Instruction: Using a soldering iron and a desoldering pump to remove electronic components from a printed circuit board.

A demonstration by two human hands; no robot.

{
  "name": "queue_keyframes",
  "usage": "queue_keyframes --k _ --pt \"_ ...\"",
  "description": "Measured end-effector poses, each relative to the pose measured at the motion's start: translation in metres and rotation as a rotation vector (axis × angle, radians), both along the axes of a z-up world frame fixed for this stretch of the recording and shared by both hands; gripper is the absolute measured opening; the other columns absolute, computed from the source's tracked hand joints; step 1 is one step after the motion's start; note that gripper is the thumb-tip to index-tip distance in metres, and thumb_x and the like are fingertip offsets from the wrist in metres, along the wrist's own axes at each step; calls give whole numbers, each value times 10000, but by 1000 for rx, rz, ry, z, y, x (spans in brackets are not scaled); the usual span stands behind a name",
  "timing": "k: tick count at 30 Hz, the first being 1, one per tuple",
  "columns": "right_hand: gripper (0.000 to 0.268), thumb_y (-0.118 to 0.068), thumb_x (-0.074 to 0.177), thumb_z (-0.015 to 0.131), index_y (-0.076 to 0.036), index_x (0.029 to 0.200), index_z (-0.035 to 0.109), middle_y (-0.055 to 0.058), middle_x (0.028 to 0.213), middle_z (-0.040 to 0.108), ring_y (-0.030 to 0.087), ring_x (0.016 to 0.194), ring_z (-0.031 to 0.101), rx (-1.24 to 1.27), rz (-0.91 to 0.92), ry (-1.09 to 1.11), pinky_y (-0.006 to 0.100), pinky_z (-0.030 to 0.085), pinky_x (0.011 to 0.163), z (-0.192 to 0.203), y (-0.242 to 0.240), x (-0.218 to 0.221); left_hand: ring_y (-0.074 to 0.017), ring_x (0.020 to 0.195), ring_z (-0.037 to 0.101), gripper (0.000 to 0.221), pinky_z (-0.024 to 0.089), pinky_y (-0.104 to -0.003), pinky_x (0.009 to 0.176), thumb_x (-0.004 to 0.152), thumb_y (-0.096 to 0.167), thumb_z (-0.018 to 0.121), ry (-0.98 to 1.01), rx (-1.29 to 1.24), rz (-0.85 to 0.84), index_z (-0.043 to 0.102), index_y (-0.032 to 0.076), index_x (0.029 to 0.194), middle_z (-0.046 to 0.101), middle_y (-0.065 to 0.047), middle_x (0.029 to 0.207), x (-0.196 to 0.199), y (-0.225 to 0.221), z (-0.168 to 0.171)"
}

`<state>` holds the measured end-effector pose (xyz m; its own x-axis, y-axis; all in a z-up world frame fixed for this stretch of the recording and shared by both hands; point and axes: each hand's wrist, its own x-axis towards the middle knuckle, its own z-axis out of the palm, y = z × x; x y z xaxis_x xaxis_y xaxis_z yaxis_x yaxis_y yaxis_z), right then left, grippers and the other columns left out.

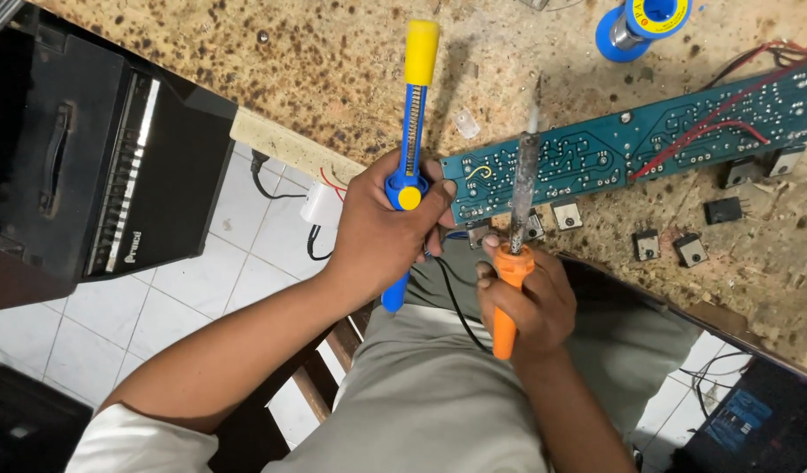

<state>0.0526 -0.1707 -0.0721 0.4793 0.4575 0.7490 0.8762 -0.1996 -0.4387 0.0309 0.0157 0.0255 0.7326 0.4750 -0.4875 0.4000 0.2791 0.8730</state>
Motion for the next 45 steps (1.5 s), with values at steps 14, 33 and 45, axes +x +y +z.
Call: queue_keyframes --k 14,33,45 --pt "94 -8 883 518 31 902 601 200 774 654 205 459 539 290 -12 1085 286 397 396 21 -57 -35 -141 384 563 125 455 -256 326 926 146 711 -25 -59 -54 610 98 983 695 -130 671 -1 8 -5" --pt "357 -273 1021 407 -84 865 666 153 805 648 347 735 614 -162 296 412 387 507 632 57 -80 -8 -131 383 565 142 474 -249 326 928 174 710 -29 -54 -89 596 122 996 712 -129 683 -2 11 -6" --pt "224 -261 1002 449 -242 924 658 10 906 708 343 1096 718 -394 431 176 619 369 1159 64 -96 43 -124 387 579 164 473 -237 323 925 212 710 -42 -45 -105 594 128 1004 711 -128 684 -2 13 -6"
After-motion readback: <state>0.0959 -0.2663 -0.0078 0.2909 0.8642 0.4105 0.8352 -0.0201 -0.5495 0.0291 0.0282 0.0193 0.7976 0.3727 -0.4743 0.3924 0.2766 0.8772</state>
